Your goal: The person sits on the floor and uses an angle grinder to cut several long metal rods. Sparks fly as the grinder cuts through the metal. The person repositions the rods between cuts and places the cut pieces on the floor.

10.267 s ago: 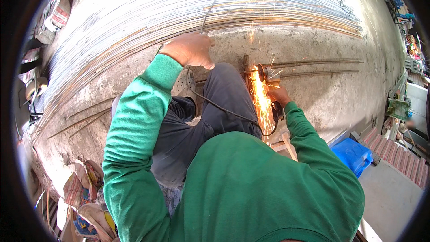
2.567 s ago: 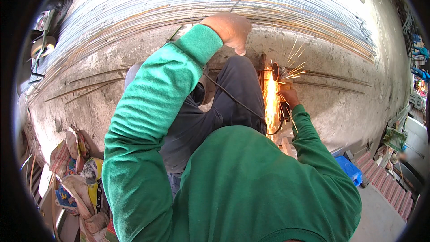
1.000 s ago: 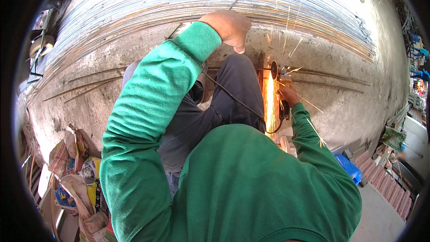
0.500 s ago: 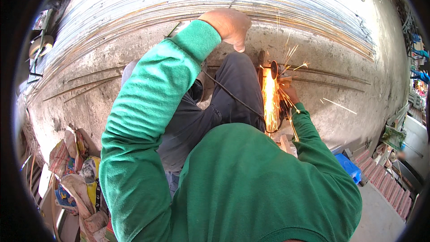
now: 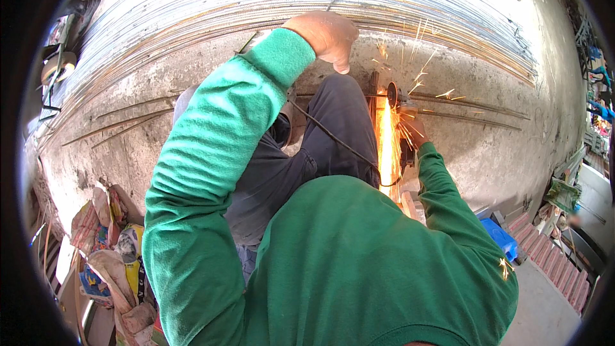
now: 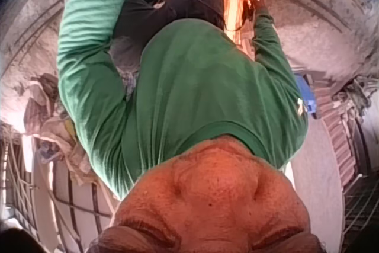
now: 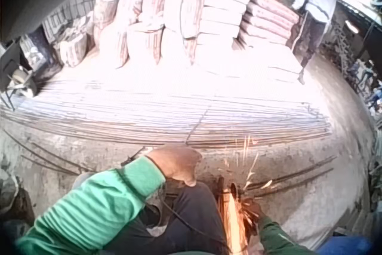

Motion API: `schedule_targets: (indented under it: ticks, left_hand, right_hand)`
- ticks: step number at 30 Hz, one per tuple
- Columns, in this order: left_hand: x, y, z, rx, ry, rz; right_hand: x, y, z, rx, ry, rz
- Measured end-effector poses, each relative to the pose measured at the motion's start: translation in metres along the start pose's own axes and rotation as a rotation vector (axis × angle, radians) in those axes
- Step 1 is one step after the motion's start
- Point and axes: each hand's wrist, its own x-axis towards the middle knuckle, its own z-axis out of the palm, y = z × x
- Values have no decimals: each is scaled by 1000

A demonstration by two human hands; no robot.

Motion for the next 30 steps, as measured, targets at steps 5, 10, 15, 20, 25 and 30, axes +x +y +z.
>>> schedule_targets:
  ticks: [5,10,15,20,25,30]
  left_hand:
    - [3,-3,4,-9,-17,-29]
    - [-1,-6,4,-6,6,4]
    - [1,-2,2,11,-4,5]
    - [2,-4,5,9,-9,-18]
    - [5,0,0,3,25,69]
    - [2,-5,6,14,-9,-26]
  right_hand:
    - [6,-1,2,-21,13,26]
    - [-8,-27,13,-64,63,109]
    - [-4,-1,4,-181,42,-129]
    - [2,11,2,-219,30,67]
    - [27,77,-34,-121,56,-109]
    - [4,17,5,-33,28,109]
